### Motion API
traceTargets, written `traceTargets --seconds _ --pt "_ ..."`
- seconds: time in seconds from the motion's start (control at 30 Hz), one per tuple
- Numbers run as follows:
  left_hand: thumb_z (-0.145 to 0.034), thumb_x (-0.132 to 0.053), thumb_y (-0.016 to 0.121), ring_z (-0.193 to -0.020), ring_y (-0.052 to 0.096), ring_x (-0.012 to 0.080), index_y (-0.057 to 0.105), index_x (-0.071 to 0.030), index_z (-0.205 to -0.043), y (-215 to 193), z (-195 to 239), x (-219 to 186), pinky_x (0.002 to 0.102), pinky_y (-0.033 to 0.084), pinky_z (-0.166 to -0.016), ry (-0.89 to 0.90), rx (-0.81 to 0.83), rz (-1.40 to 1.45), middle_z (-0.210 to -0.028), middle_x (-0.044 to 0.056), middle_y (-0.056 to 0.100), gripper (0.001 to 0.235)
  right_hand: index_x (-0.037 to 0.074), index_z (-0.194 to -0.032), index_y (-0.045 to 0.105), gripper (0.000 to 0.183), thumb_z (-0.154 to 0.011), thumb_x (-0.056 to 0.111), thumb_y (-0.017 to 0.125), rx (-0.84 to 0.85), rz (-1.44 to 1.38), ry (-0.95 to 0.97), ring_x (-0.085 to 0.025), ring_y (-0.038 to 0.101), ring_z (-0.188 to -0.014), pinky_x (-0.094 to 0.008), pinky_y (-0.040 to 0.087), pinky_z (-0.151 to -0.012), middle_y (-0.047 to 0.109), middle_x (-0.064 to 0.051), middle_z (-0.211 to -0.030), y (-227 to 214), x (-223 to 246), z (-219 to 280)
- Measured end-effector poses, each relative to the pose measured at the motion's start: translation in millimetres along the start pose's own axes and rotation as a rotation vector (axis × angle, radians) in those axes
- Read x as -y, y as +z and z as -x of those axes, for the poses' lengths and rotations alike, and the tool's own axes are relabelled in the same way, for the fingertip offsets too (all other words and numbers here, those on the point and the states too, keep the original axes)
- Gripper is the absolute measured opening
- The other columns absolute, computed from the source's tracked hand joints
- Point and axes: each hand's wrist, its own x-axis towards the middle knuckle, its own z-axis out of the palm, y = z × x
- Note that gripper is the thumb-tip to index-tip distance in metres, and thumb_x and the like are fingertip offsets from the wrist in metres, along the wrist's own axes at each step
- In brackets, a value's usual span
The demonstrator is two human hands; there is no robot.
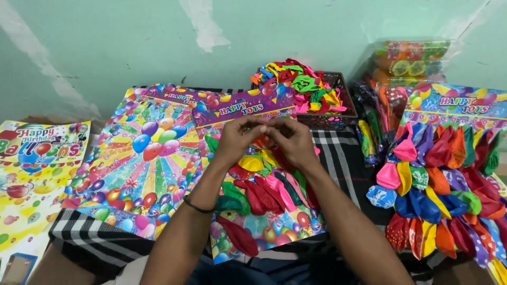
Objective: The person sits and repeatedly picks up deflated balloons from a pile, ties the necks of the balloons into knots by hand, and places the tied balloons onto a cardboard display sheet.
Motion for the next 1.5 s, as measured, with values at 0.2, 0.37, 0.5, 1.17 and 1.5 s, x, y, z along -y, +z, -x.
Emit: traceTargets --seconds 0.2,0.37,0.5,1.17,1.5 --pt "-0.09 -0.008 0.079 -0.091 0.07 0.0128 0.078 -0.004 -0.11 4.1 1.9 -13.9 0.029 0.059 -0.084 -0.026 -0.01 0.099 -0.095 0.011 0.077 0.021 -0.002 -0.112 0.073 0.023 -0.09 -0.002 0.077 -0.002 0.008 -0.045 -0.018 0.073 -0.071 -0.031 0.062 -0.064 0.075 -0.017 -0.083 -0.8 -2.6 3.2" --pt "-0.093 -0.007 0.077 -0.089 0.066 0.0088 0.076 -0.003 -0.115 1.7 1.8 -6.9 0.026 0.059 -0.082 -0.047 -0.03 0.167 -0.093 0.007 0.075 0.023 -0.001 -0.114 0.074 0.026 -0.089 0.0 0.078 0.0 -0.014 -0.066 -0.016 0.071 -0.073 -0.029 0.061 -0.063 0.074 -0.016 -0.086 -6.2 -6.5 -0.1" --pt "-0.093 -0.006 0.076 -0.08 0.064 0.0055 0.076 -0.004 -0.115 3.4 3.0 -13.5 0.02 0.056 -0.071 -0.019 -0.046 0.172 -0.086 0.004 0.073 0.023 -0.004 -0.108 0.074 0.016 -0.093 -0.001 0.074 -0.024 -0.035 -0.084 -0.016 0.068 -0.068 -0.03 0.059 -0.061 0.072 -0.016 -0.077 -1.6 1.8 2.7" --pt "-0.096 -0.003 0.07 -0.076 0.065 0.0058 0.072 -0.001 -0.116 6.5 24.7 -70.4 0.016 0.051 -0.063 0.077 -0.042 0.246 -0.085 0.006 0.07 0.021 -0.002 -0.105 0.074 0.011 -0.094 0.001 0.074 -0.029 -0.005 -0.242 -0.015 0.063 -0.068 -0.032 0.055 -0.063 0.068 -0.012 -0.072 8.3 68.1 13.1" --pt "-0.097 0.0 0.067 -0.072 0.058 0.0073 0.073 0.003 -0.111 20.7 78.1 -103.6 0.018 0.048 -0.056 0.053 -0.071 0.359 -0.081 0.007 0.063 0.016 -0.003 -0.109 0.072 0.013 -0.096 0.002 0.07 -0.156 -0.096 -0.139 -0.012 0.062 -0.067 -0.028 0.056 -0.063 0.066 -0.008 -0.074 31.7 110.7 64.1"
